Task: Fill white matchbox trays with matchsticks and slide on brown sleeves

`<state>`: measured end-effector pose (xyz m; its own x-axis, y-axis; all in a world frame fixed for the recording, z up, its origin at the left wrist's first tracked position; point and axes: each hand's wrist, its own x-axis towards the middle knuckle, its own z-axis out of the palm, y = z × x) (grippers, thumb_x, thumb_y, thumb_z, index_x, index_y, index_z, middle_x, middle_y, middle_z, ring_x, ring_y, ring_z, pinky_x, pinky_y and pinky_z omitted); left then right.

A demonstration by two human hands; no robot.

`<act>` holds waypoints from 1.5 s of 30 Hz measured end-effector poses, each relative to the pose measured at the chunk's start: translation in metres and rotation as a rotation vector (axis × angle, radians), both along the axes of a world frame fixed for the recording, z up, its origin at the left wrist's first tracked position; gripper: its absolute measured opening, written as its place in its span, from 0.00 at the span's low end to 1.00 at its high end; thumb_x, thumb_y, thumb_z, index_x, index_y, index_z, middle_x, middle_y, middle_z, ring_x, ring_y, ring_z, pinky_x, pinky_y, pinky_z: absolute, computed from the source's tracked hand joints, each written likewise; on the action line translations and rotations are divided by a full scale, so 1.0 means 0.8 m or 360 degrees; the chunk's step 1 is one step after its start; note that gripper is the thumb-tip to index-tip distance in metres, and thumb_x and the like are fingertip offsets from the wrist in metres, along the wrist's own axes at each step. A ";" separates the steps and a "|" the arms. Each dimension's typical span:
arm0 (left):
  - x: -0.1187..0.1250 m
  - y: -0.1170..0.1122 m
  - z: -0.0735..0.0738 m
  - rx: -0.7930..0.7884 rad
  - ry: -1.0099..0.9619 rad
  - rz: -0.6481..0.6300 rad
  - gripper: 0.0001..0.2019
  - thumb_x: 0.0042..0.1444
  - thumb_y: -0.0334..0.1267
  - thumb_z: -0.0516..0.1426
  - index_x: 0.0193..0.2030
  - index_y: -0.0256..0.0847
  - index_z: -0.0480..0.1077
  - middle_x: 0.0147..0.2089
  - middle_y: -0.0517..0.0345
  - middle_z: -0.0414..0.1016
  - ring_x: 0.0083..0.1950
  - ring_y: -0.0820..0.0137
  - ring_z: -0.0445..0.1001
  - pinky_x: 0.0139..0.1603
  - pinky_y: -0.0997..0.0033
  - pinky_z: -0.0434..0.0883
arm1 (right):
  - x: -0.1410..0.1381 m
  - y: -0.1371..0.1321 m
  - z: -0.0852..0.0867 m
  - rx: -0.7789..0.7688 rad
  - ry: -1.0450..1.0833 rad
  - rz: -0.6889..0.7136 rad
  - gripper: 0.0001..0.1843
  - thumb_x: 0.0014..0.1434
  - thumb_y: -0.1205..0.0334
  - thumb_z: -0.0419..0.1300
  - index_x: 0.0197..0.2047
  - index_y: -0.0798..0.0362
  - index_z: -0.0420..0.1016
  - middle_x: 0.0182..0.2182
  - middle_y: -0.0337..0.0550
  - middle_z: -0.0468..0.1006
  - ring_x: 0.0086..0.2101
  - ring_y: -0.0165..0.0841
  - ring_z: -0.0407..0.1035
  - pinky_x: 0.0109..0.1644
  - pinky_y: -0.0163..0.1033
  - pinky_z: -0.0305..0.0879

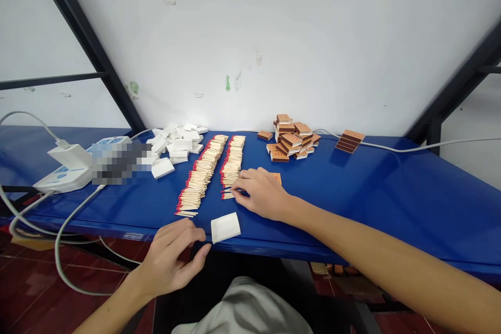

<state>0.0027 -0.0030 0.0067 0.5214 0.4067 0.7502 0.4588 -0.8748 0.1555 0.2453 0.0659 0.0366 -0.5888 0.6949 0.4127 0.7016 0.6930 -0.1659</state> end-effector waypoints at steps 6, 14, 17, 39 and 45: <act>-0.003 0.003 -0.005 -0.0137 -0.0036 0.0075 0.05 0.61 0.29 0.55 0.43 0.40 0.68 0.27 0.62 0.68 0.26 0.74 0.65 0.29 0.73 0.65 | 0.000 -0.004 0.005 -0.0075 -0.0031 -0.0048 0.09 0.66 0.63 0.57 0.41 0.53 0.79 0.36 0.43 0.77 0.36 0.33 0.69 0.40 0.39 0.54; -0.003 0.001 -0.005 -0.0222 0.0003 0.0105 0.06 0.62 0.30 0.55 0.46 0.39 0.69 0.28 0.62 0.68 0.27 0.74 0.65 0.30 0.74 0.66 | 0.003 -0.008 0.007 -0.0121 -0.0072 -0.0025 0.10 0.66 0.62 0.57 0.42 0.50 0.81 0.36 0.43 0.76 0.37 0.33 0.69 0.41 0.39 0.54; 0.000 0.000 -0.002 -0.0262 0.0016 0.0146 0.09 0.63 0.32 0.55 0.49 0.38 0.69 0.29 0.62 0.69 0.27 0.74 0.66 0.32 0.74 0.67 | 0.003 -0.008 0.007 -0.0123 -0.0070 -0.0024 0.10 0.66 0.62 0.57 0.43 0.51 0.81 0.37 0.43 0.76 0.38 0.34 0.69 0.42 0.39 0.54; 0.007 -0.001 0.004 -0.0213 0.0183 0.0313 0.13 0.63 0.43 0.57 0.49 0.37 0.72 0.32 0.56 0.74 0.29 0.69 0.73 0.28 0.72 0.70 | 0.001 -0.016 0.014 -0.0149 -0.0058 0.0042 0.12 0.68 0.59 0.56 0.39 0.52 0.79 0.33 0.42 0.76 0.36 0.33 0.66 0.42 0.40 0.50; 0.005 -0.003 0.002 -0.0233 0.0197 0.0272 0.14 0.62 0.39 0.56 0.52 0.38 0.71 0.36 0.54 0.75 0.34 0.66 0.75 0.35 0.67 0.74 | 0.004 -0.024 0.021 -0.0235 -0.0050 0.0223 0.13 0.69 0.63 0.53 0.46 0.51 0.79 0.37 0.42 0.76 0.37 0.33 0.66 0.43 0.41 0.50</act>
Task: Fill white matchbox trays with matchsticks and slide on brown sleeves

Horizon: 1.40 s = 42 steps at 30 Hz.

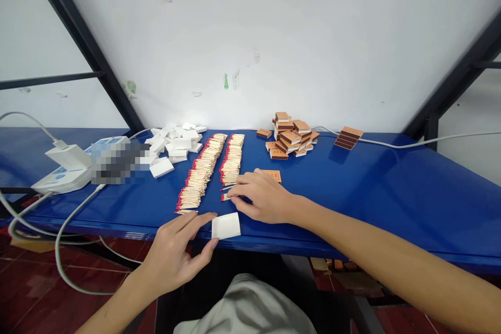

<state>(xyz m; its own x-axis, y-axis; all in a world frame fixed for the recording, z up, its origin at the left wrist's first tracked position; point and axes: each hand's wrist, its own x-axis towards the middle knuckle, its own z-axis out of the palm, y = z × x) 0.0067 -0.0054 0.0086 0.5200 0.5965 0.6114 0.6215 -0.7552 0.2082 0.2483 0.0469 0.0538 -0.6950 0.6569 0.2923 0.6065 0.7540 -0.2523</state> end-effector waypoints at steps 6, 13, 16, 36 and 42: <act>0.000 0.000 -0.008 0.0139 -0.0042 -0.0023 0.14 0.62 0.38 0.57 0.53 0.37 0.71 0.37 0.52 0.74 0.36 0.65 0.75 0.38 0.65 0.75 | 0.002 -0.001 0.002 -0.0055 -0.0026 0.0043 0.15 0.70 0.64 0.52 0.51 0.50 0.79 0.40 0.43 0.76 0.37 0.33 0.66 0.44 0.41 0.50; -0.001 0.000 -0.015 0.0213 -0.0041 -0.0030 0.15 0.62 0.38 0.56 0.54 0.37 0.70 0.35 0.53 0.74 0.35 0.66 0.73 0.37 0.66 0.74 | 0.002 0.001 0.000 -0.0018 -0.0037 0.0020 0.14 0.70 0.62 0.52 0.48 0.51 0.79 0.38 0.43 0.75 0.37 0.33 0.66 0.44 0.41 0.51; -0.001 0.000 -0.015 0.0216 -0.0050 -0.0031 0.15 0.61 0.38 0.56 0.54 0.37 0.70 0.35 0.53 0.74 0.35 0.66 0.72 0.36 0.66 0.74 | 0.001 0.004 -0.003 0.0037 -0.0048 -0.0064 0.13 0.69 0.62 0.53 0.48 0.51 0.78 0.38 0.43 0.76 0.38 0.33 0.67 0.44 0.41 0.52; -0.001 0.000 -0.013 0.0194 -0.0067 -0.0039 0.15 0.60 0.38 0.56 0.53 0.38 0.71 0.35 0.53 0.74 0.34 0.66 0.73 0.36 0.66 0.73 | -0.003 0.006 -0.008 0.0084 0.0014 -0.0273 0.10 0.65 0.58 0.59 0.46 0.48 0.80 0.39 0.43 0.75 0.37 0.33 0.66 0.42 0.40 0.51; -0.001 0.000 -0.014 0.0205 -0.0079 -0.0039 0.14 0.61 0.38 0.56 0.52 0.38 0.71 0.34 0.53 0.74 0.34 0.66 0.73 0.36 0.66 0.73 | -0.004 0.005 -0.009 0.0086 -0.0019 -0.0256 0.13 0.66 0.57 0.58 0.49 0.48 0.80 0.41 0.45 0.73 0.37 0.34 0.66 0.42 0.41 0.51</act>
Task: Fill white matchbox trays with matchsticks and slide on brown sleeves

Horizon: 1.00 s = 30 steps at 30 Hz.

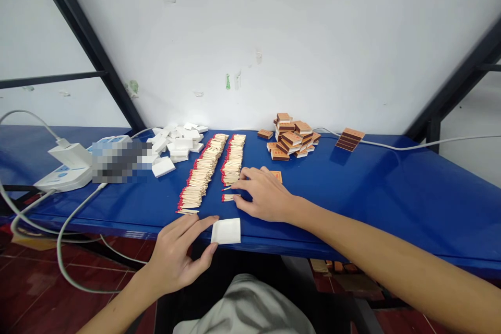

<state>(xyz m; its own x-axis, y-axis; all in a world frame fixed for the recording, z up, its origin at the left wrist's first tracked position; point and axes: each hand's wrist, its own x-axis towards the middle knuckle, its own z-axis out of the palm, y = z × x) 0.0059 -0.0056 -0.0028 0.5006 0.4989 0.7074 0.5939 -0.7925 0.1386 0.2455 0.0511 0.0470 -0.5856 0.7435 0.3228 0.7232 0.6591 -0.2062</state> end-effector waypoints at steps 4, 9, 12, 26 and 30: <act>0.000 0.000 -0.001 -0.0004 0.0001 -0.0005 0.15 0.60 0.37 0.57 0.53 0.38 0.70 0.35 0.53 0.75 0.34 0.65 0.73 0.37 0.65 0.74 | -0.001 0.001 -0.002 0.0008 -0.0001 0.0026 0.14 0.66 0.57 0.57 0.50 0.50 0.79 0.41 0.46 0.73 0.38 0.35 0.66 0.44 0.41 0.53; 0.000 0.000 -0.001 -0.0005 0.0004 -0.0003 0.15 0.60 0.37 0.57 0.53 0.37 0.70 0.35 0.52 0.75 0.34 0.65 0.73 0.36 0.65 0.73 | -0.001 0.001 -0.003 0.0018 0.0041 0.0067 0.11 0.66 0.60 0.57 0.45 0.53 0.79 0.40 0.45 0.73 0.39 0.34 0.66 0.44 0.42 0.53; 0.000 0.000 -0.001 -0.0003 0.0007 -0.0002 0.15 0.60 0.37 0.56 0.53 0.37 0.70 0.35 0.53 0.74 0.34 0.66 0.73 0.36 0.66 0.73 | 0.000 0.000 -0.002 0.0035 0.0021 0.0062 0.11 0.65 0.60 0.57 0.45 0.53 0.78 0.40 0.45 0.73 0.38 0.34 0.66 0.44 0.42 0.52; -0.001 0.000 -0.003 -0.0009 0.0006 -0.0014 0.15 0.60 0.37 0.57 0.53 0.37 0.70 0.35 0.53 0.74 0.34 0.65 0.72 0.36 0.65 0.73 | 0.002 0.002 0.002 0.0064 -0.0102 -0.0055 0.15 0.67 0.57 0.56 0.53 0.48 0.78 0.39 0.45 0.73 0.37 0.35 0.65 0.41 0.41 0.51; 0.000 0.000 -0.002 -0.0009 0.0000 -0.0025 0.16 0.60 0.36 0.57 0.54 0.37 0.69 0.36 0.52 0.74 0.35 0.65 0.72 0.37 0.64 0.73 | 0.001 0.001 0.004 0.0048 -0.0112 -0.0041 0.15 0.67 0.57 0.55 0.52 0.48 0.79 0.40 0.45 0.73 0.37 0.34 0.65 0.42 0.41 0.51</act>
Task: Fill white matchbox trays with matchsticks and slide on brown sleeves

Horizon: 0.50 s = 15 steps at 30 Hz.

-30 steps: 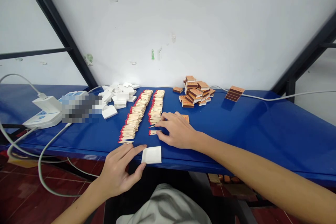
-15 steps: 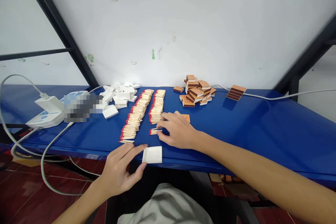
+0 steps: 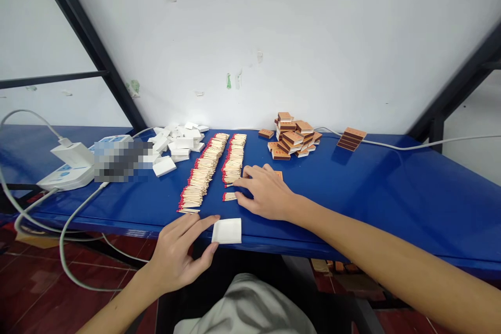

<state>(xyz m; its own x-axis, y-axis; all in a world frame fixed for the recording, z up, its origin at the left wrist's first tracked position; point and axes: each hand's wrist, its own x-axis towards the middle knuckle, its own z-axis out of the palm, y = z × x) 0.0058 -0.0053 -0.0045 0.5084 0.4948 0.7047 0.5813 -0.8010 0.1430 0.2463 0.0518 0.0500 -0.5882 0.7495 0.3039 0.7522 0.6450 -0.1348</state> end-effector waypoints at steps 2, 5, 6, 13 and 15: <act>0.000 0.000 0.000 0.0000 -0.0002 -0.0001 0.16 0.60 0.36 0.57 0.54 0.37 0.69 0.36 0.52 0.74 0.35 0.65 0.72 0.37 0.64 0.73 | 0.000 0.000 0.000 0.0001 0.0010 0.0014 0.14 0.67 0.57 0.56 0.51 0.48 0.79 0.40 0.45 0.73 0.36 0.34 0.64 0.42 0.41 0.51; 0.000 0.000 0.000 -0.0003 0.0006 0.0002 0.16 0.60 0.37 0.57 0.54 0.37 0.69 0.36 0.52 0.74 0.35 0.65 0.72 0.36 0.64 0.73 | 0.000 0.001 -0.001 0.0008 0.0037 0.0010 0.14 0.67 0.58 0.56 0.51 0.48 0.79 0.40 0.45 0.73 0.36 0.34 0.65 0.42 0.41 0.51; 0.000 0.000 0.000 -0.0004 0.0010 0.0003 0.16 0.60 0.37 0.57 0.54 0.37 0.69 0.36 0.52 0.74 0.34 0.65 0.72 0.36 0.64 0.73 | 0.000 0.002 -0.001 0.0008 0.0046 0.0011 0.14 0.66 0.58 0.57 0.51 0.48 0.79 0.40 0.45 0.73 0.37 0.34 0.65 0.42 0.41 0.51; -0.001 0.001 -0.002 0.0014 -0.0003 -0.0010 0.16 0.60 0.37 0.57 0.54 0.37 0.69 0.36 0.52 0.74 0.35 0.64 0.72 0.37 0.64 0.73 | 0.000 0.000 0.000 -0.0041 0.0074 0.0007 0.14 0.67 0.58 0.57 0.52 0.46 0.79 0.40 0.44 0.73 0.37 0.35 0.66 0.42 0.40 0.51; -0.001 0.001 -0.002 0.0012 -0.0007 -0.0016 0.16 0.60 0.36 0.57 0.54 0.37 0.69 0.36 0.52 0.74 0.35 0.64 0.73 0.37 0.64 0.73 | 0.001 0.000 0.000 -0.0042 0.0075 0.0009 0.15 0.67 0.58 0.57 0.54 0.46 0.78 0.40 0.44 0.73 0.37 0.35 0.66 0.42 0.41 0.51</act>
